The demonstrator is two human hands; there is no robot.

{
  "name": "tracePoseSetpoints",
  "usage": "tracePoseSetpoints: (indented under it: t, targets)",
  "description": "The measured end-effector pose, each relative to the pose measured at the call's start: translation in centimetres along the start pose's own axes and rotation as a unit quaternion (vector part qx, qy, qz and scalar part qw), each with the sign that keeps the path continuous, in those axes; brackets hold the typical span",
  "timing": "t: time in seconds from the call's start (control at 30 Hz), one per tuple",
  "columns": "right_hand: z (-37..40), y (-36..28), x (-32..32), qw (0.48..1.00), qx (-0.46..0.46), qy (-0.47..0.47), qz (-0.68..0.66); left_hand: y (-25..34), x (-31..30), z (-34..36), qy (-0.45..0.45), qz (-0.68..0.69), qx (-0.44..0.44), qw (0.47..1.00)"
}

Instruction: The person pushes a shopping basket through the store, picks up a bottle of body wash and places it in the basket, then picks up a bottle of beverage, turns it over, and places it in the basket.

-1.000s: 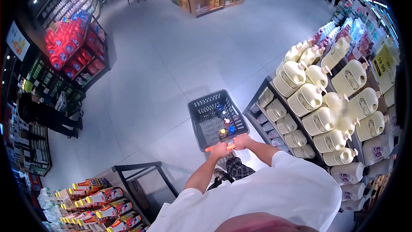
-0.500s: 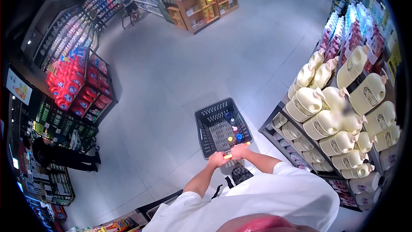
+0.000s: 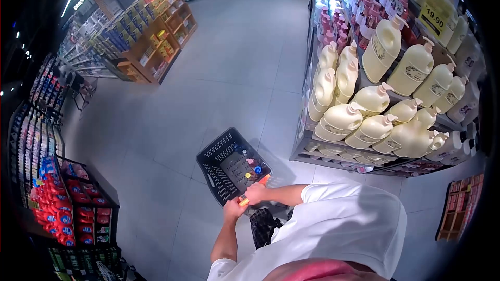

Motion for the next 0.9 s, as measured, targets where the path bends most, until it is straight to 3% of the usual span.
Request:
tracePoseSetpoints:
  t: [0.43,0.9]
  targets:
    - [-14.5,5.3,-7.0,0.992,0.099,0.022,-0.075,-3.5,-12.2,-16.6,-0.103,-0.056,0.07,0.991]
    - [-22.0,12.7,-12.2,0.977,0.166,0.13,-0.032,-1.9,-18.3,-30.6,-0.157,-0.078,0.111,0.978]
Point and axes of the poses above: each hand's wrist, its own z-axis away from the middle knuckle, its own x-axis out of the palm, y = z × x, the point moved 4 cm from there along -z, towards the middle knuckle, and after that the axes turned 15 degrees about z, right-handed, at the moved point
